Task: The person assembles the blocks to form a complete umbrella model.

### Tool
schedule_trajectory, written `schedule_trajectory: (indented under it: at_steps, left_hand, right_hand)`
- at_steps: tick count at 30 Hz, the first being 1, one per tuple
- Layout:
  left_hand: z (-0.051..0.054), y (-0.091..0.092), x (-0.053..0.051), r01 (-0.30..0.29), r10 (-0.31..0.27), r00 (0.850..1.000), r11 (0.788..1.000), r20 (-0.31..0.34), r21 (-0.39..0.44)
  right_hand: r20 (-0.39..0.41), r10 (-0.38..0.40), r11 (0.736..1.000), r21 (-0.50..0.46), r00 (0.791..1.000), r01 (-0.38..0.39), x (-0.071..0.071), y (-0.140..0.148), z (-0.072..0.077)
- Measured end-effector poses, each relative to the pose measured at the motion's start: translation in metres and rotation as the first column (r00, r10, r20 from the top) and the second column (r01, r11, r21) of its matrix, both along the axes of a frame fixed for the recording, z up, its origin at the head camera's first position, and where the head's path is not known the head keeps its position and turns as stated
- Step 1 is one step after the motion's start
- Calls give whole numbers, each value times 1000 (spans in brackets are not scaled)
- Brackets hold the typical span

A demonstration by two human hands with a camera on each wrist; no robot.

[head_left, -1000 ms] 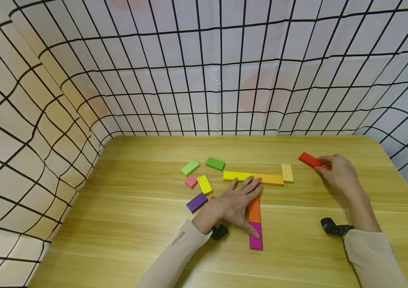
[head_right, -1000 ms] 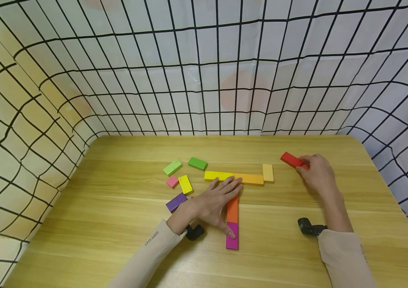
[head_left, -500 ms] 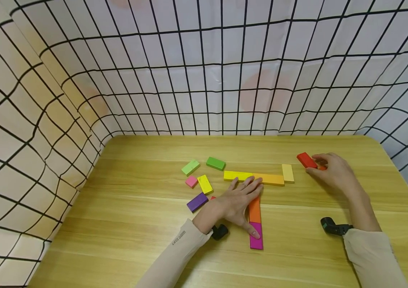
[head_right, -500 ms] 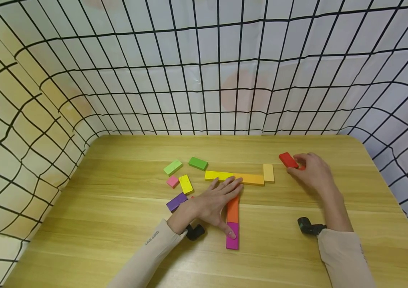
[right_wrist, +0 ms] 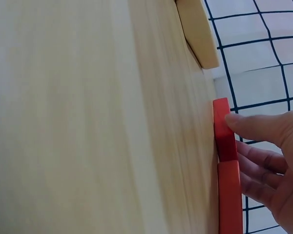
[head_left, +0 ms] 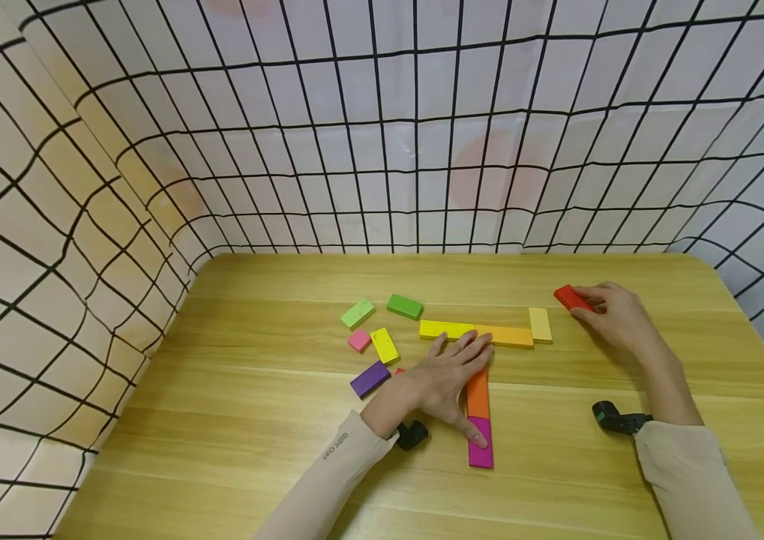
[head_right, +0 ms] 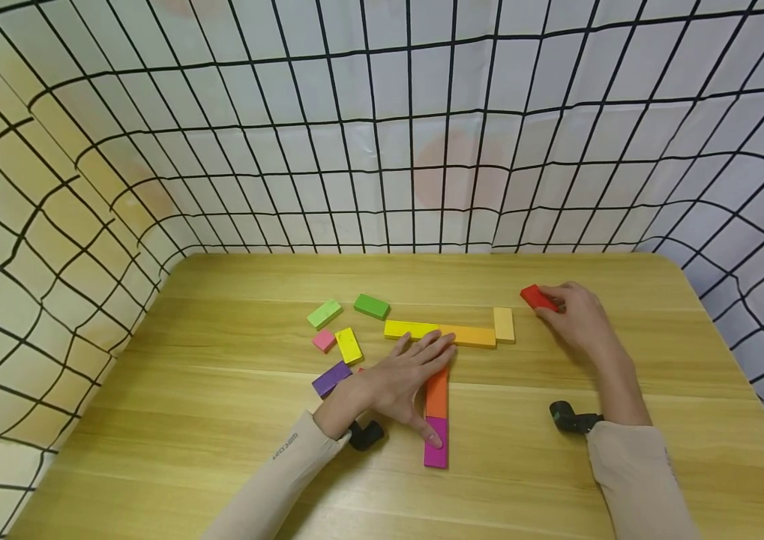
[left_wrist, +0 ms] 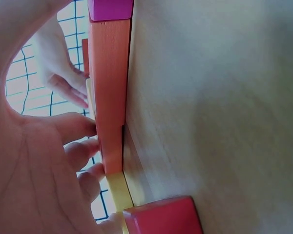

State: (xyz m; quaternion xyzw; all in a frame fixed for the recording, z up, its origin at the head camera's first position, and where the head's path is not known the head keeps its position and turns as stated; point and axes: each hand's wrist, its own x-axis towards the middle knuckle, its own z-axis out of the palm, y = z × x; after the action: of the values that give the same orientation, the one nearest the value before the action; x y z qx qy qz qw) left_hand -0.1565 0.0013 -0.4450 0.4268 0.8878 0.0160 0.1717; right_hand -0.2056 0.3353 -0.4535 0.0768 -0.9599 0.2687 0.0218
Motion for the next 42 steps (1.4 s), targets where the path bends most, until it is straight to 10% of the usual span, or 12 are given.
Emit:
schedule_trajectory:
  at_steps: [42]
  left_hand:
    - [-1, -1, 0, 3, -3, 1000, 1000, -3, 9]
  right_hand:
    - [133, 81, 987, -148, 988, -61, -37, -57, 4]
